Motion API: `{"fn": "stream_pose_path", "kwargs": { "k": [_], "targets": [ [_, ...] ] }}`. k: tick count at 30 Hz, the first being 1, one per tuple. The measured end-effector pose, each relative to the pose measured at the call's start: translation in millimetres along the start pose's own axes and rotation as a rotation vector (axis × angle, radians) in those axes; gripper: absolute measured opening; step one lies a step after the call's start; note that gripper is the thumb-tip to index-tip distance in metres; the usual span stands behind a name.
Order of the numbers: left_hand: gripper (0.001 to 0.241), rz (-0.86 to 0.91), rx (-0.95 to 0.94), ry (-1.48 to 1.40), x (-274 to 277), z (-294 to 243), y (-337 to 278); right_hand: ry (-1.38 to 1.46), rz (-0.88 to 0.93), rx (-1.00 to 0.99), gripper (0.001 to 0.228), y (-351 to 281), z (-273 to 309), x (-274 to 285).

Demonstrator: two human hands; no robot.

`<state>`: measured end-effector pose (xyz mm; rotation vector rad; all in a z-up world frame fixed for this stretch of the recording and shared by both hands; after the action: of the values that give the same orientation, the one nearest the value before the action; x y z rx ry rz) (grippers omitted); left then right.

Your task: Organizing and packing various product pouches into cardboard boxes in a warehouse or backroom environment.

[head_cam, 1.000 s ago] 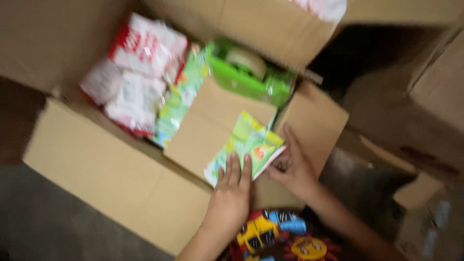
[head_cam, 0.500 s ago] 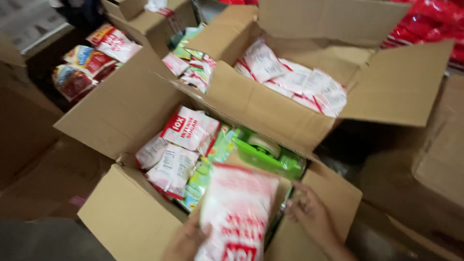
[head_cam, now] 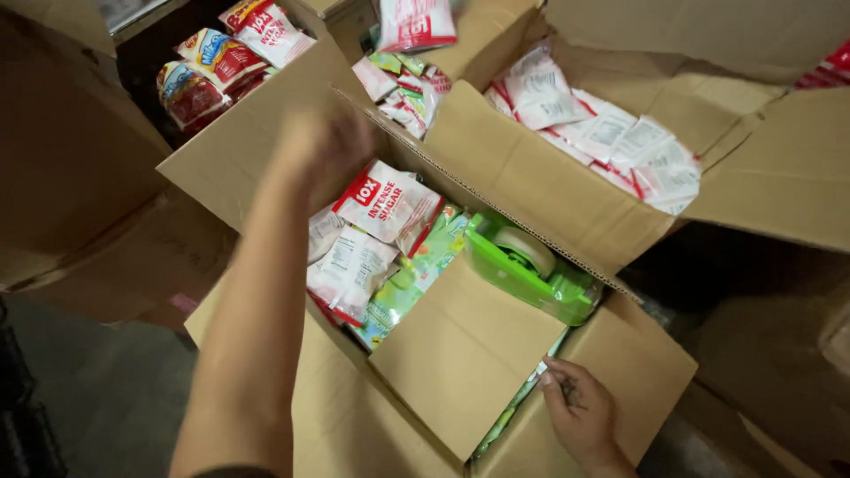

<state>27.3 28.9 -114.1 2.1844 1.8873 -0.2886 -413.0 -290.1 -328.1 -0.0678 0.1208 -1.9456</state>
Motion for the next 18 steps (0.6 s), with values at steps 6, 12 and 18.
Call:
{"fn": "stream_pose_path", "kwargs": {
  "k": [6,12,18],
  "targets": [
    [0.119,0.489,0.531,1.818,103,238,-86,-0.052,-0.002,0.086,0.02,-4,11,-3],
    [0.12,0.344,0.184,1.604,82,199,-124,-0.05,0.003,0.099,0.021,-6,25,-4],
    [0.047,0.343,0.119,1.06,70,70,-136,-0.103,0.018,0.022,0.019,-2,41,-11]
  ]
}}
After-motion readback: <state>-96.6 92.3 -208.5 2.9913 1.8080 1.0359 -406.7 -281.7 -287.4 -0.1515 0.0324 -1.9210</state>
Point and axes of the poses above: each hand's wrist, its own y-axis towards the middle knuckle, its own x-axis out of the back of the hand, z = x × y, the point moved 2 cm from there along y, towards the middle knuckle, and after that the axes turned 10 degrees about -x, right-handed, at the moved point
